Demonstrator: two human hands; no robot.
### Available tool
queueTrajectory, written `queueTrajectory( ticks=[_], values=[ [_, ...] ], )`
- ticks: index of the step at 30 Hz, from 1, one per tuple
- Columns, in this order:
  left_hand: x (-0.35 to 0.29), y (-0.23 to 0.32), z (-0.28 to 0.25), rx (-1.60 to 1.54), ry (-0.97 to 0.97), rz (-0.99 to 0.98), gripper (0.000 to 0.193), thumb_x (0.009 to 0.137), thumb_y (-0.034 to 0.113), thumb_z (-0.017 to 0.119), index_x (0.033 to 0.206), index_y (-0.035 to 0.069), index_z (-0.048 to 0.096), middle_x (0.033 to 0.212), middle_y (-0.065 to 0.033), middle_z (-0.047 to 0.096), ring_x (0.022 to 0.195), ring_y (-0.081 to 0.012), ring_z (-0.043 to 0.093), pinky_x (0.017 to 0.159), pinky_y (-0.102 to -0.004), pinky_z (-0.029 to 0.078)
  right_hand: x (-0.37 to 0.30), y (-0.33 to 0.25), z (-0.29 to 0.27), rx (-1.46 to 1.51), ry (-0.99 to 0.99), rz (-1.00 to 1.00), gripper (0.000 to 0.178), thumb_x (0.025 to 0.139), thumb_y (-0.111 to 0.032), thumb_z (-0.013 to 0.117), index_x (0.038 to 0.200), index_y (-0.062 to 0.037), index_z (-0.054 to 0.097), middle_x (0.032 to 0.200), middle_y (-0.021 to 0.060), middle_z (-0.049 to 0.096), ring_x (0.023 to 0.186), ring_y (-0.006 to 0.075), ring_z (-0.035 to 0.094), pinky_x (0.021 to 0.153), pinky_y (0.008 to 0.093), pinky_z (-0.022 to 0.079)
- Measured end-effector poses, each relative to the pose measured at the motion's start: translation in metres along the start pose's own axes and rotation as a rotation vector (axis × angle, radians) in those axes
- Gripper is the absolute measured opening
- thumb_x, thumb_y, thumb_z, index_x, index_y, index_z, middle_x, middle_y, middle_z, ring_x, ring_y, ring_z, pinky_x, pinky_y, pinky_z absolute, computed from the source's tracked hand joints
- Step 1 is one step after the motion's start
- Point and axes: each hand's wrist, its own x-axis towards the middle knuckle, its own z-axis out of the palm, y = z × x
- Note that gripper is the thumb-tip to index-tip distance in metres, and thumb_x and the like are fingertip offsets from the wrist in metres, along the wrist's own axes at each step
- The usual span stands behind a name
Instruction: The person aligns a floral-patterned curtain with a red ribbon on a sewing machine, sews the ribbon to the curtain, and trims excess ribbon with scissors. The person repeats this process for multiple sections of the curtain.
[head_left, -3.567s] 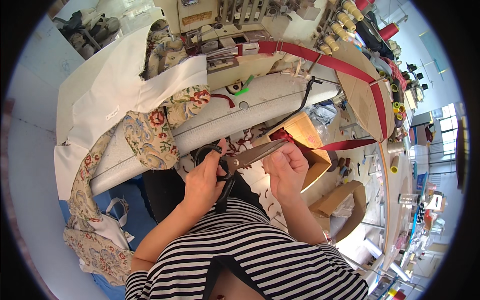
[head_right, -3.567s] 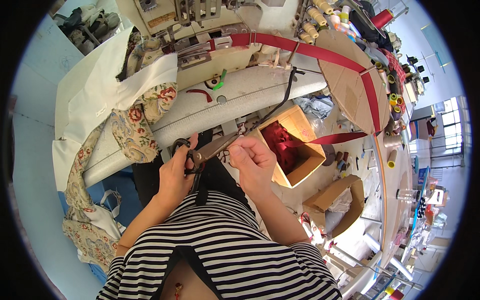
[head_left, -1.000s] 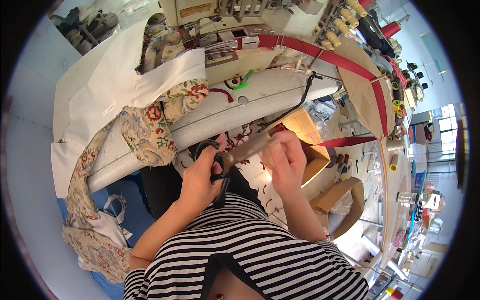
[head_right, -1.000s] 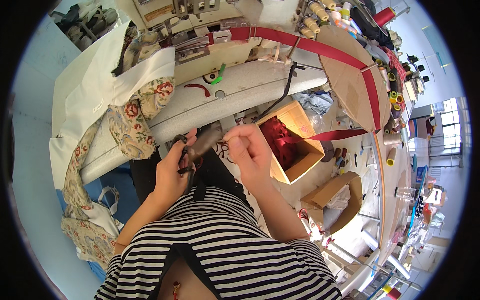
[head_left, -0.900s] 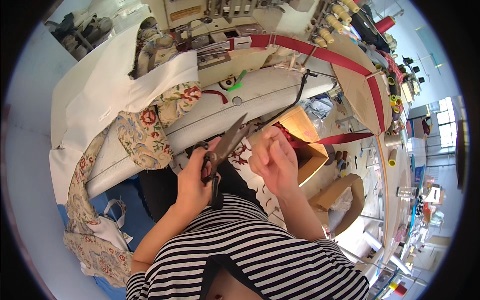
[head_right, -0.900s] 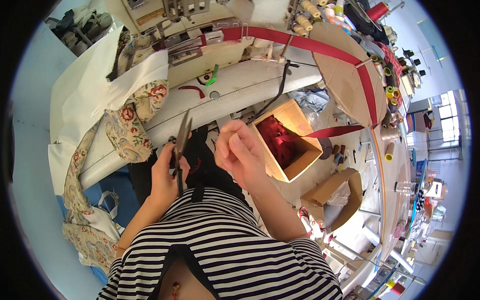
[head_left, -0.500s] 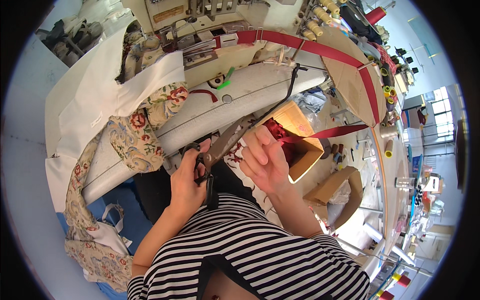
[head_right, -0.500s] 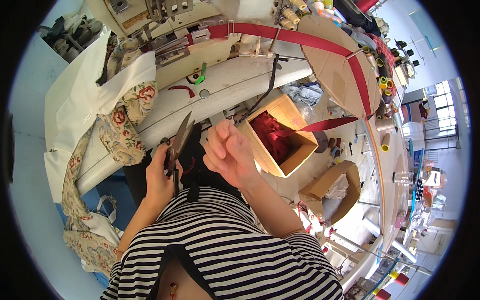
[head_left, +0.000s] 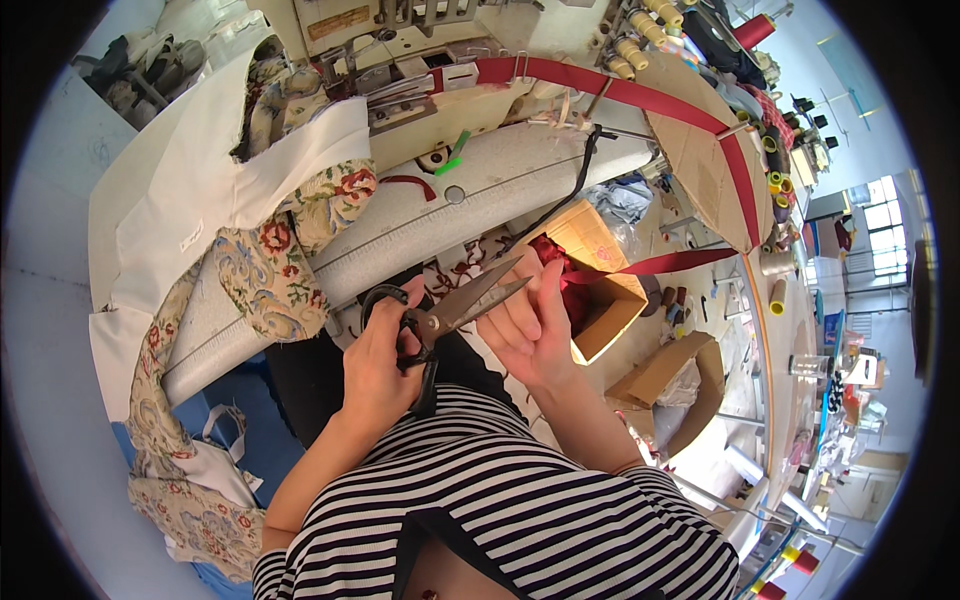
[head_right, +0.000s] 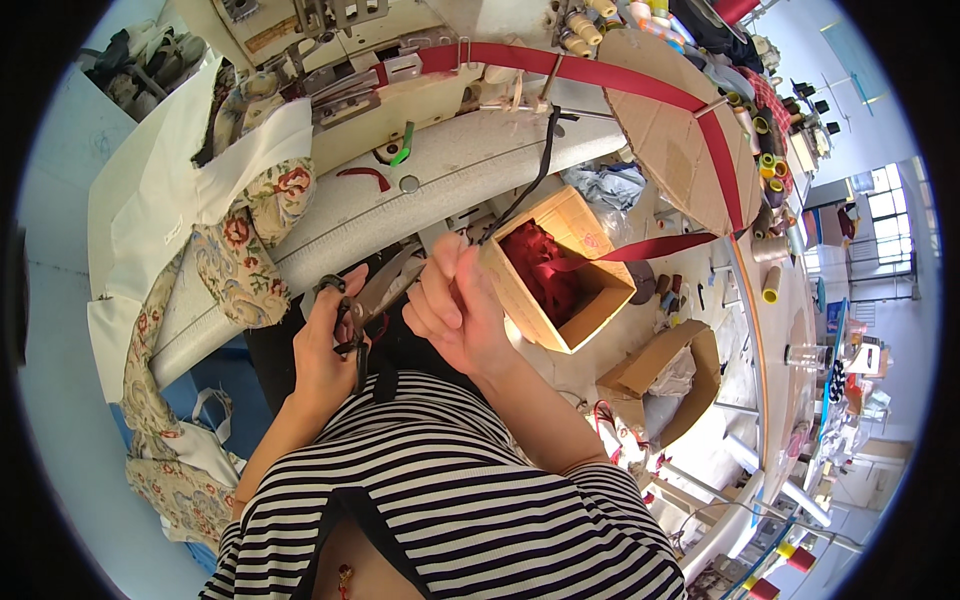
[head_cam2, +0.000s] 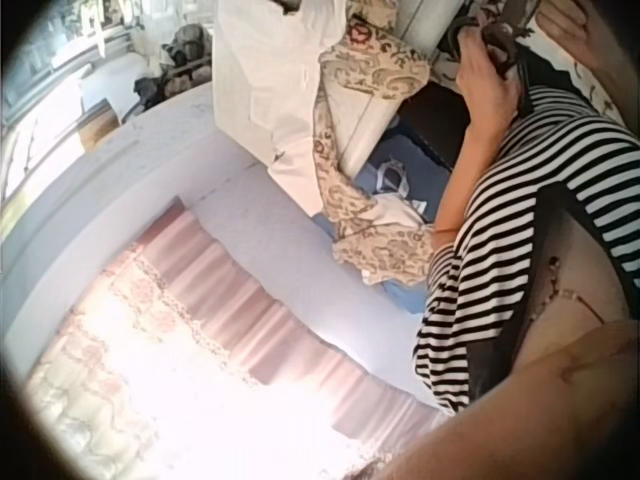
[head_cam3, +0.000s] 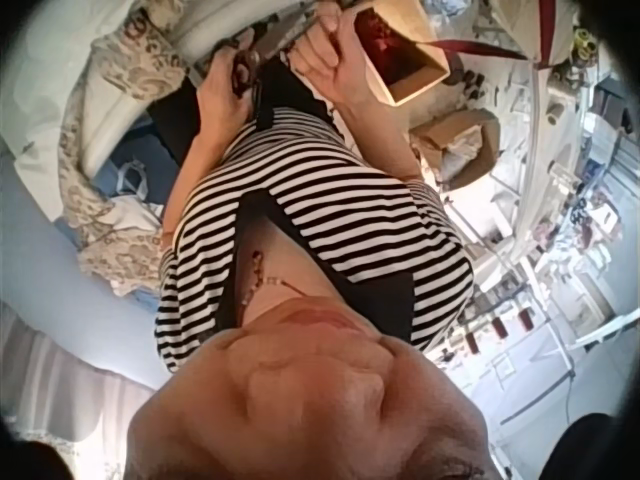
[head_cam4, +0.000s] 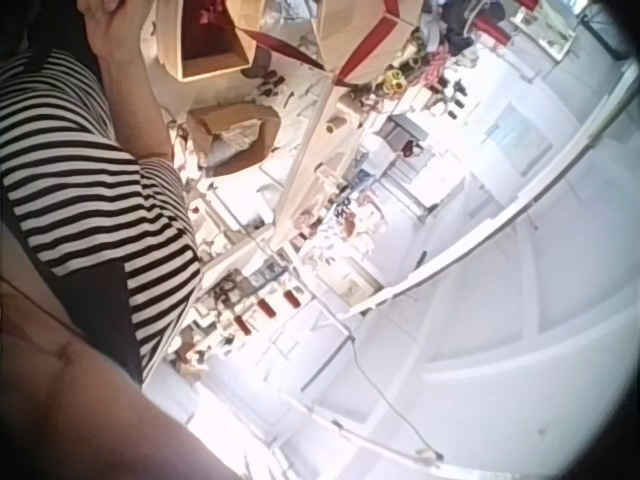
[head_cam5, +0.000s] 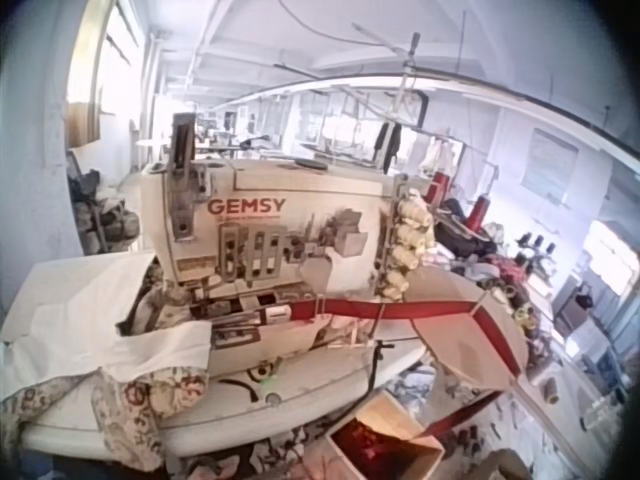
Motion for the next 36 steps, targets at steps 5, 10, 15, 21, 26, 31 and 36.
queueTrajectory(
  ticks=[5, 10, 15, 21, 26, 31, 36],
  values=[
    [-0.001, -0.003, 0.000, 0.048, 0.015, 0.027, 0.057, 0.061, -0.015, 0.058, 0.115, -0.002, 0.049, 0.118, -0.0113, 0.057, 0.058, -0.0163, 0.055, 0.055, -0.0260, 0.049, -0.001, 0.000, 0.004, 0.039, 0.069, 0.039, 0.021, 0.100, -0.033, 0.035, 0.098, -0.0137, 0.044, 0.052, -0.0048, 0.033, 0.039, 0.0064, 0.025, 0.043, 0.0219, 0.023],
    [0.000, -0.006, 0.000, 0.050, 0.064, 0.069, 0.057, 0.063, -0.015, 0.057, 0.119, -0.003, 0.049, 0.123, -0.0155, 0.055, 0.068, -0.0193, 0.055, 0.060, -0.0246, 0.047, 0.000, 0.004, 0.009, 0.001, 0.016, 0.024, 0.014, 0.100, -0.024, 0.038, 0.102, -0.0123, 0.045, 0.051, -0.0049, 0.032, 0.039, 0.0058, 0.025, 0.043, 0.0220, 0.023],
    [0.003, -0.001, 0.000, 0.098, 0.087, 0.054, 0.058, 0.060, -0.013, 0.055, 0.116, -0.003, 0.050, 0.123, -0.0156, 0.056, 0.081, -0.0265, 0.062, 0.066, -0.0291, 0.051, -0.001, 0.013, 0.007, -0.002, -0.044, -0.018, 0.011, 0.098, -0.020, 0.042, 0.103, -0.0106, 0.046, 0.051, -0.0039, 0.034, 0.040, 0.0062, 0.026, 0.044, 0.0230, 0.024],
    [0.004, -0.002, -0.003, 0.156, 0.119, 0.136, 0.056, 0.067, -0.015, 0.059, 0.120, -0.003, 0.048, 0.122, -0.0173, 0.055, 0.075, -0.0235, 0.058, 0.058, -0.0257, 0.048, -0.005, 0.015, 0.008, -0.055, -0.023, -0.026, 0.011, 0.098, -0.020, 0.044, 0.100, -0.0097, 0.048, 0.051, -0.0031, 0.035, 0.042, 0.0069, 0.028, 0.045, 0.0243, 0.025],
    [0.004, 0.001, -0.005, 0.108, 0.102, 0.128, 0.052, 0.069, -0.016, 0.057, 0.118, -0.005, 0.046, 0.123, -0.0197, 0.055, 0.079, -0.0273, 0.060, 0.060, -0.0267, 0.049, -0.006, 0.016, 0.007, -0.072, -0.004, -0.035, 0.012, 0.097, -0.021, 0.046, 0.098, -0.0100, 0.048, 0.051, -0.0030, 0.036, 0.043, 0.0069, 0.029, 0.045, 0.0245, 0.025],
    [0.003, -0.002, -0.002, 0.141, 0.126, 0.121, 0.068, 0.054, -0.014, 0.058, 0.120, -0.001, 0.050, 0.125, -0.0139, 0.055, 0.081, -0.0249, 0.062, 0.067, -0.0296, 0.051, -0.006, 0.015, 0.010, -0.128, 0.005, -0.037, 0.010, 0.097, -0.022, 0.045, 0.097, -0.0128, 0.049, 0.050, -0.0047, 0.036, 0.042, 0.0054, 0.029, 0.045, 0.0233, 0.024],
    [0.003, 0.000, -0.004, 0.155, 0.112, 0.115, 0.069, 0.052, -0.014, 0.058, 0.120, -0.002, 0.050, 0.125, -0.0143, 0.054, 0.078, -0.0234, 0.062, 0.067, -0.0292, 0.051, -0.005, 0.012, 0.012, -0.216, 0.013, -0.033, 0.006, 0.097, -0.023, 0.045, 0.096, -0.0173, 0.048, 0.048, -0.0077, 0.036, 0.040, 0.0035, 0.028, 0.044, 0.0216, 0.022]
  ],
)
